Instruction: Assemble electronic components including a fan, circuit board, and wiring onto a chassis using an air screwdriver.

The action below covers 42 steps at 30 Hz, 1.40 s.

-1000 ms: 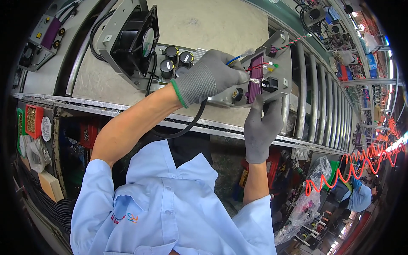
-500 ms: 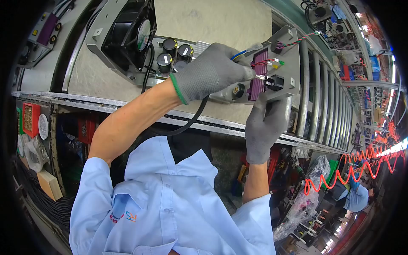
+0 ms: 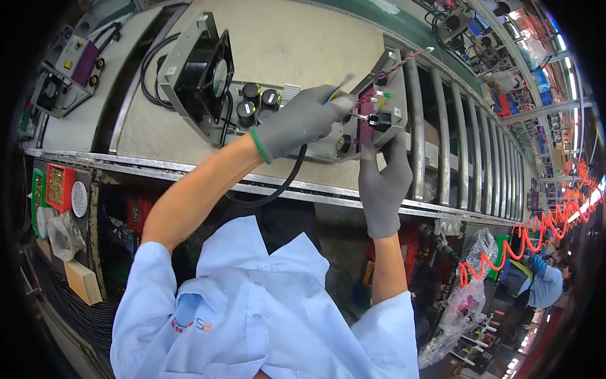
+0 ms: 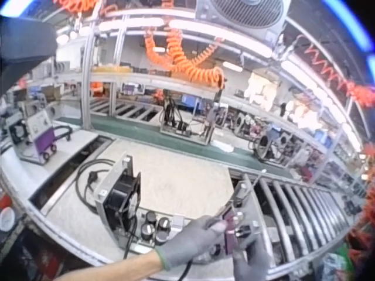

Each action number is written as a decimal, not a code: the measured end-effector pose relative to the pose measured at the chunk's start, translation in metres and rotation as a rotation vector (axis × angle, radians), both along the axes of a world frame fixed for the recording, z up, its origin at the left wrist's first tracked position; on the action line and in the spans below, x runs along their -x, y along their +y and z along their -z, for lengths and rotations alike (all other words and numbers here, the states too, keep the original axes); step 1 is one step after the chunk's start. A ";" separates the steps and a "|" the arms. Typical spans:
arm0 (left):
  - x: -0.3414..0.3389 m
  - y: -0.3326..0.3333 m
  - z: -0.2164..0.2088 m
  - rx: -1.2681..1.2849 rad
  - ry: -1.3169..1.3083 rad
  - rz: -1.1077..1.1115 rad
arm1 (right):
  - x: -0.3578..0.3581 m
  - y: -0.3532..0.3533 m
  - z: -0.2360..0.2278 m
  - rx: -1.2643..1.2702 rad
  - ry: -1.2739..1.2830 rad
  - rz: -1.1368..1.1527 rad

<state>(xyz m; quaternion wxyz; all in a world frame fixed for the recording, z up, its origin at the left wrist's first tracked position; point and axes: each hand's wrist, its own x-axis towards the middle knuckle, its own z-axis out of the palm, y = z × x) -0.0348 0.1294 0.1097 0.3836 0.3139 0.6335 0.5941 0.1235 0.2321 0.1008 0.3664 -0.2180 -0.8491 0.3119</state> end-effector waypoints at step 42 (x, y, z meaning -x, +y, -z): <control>-0.032 -0.034 0.001 -0.130 0.094 -0.080 | -0.012 -0.028 -0.012 0.313 0.267 -0.226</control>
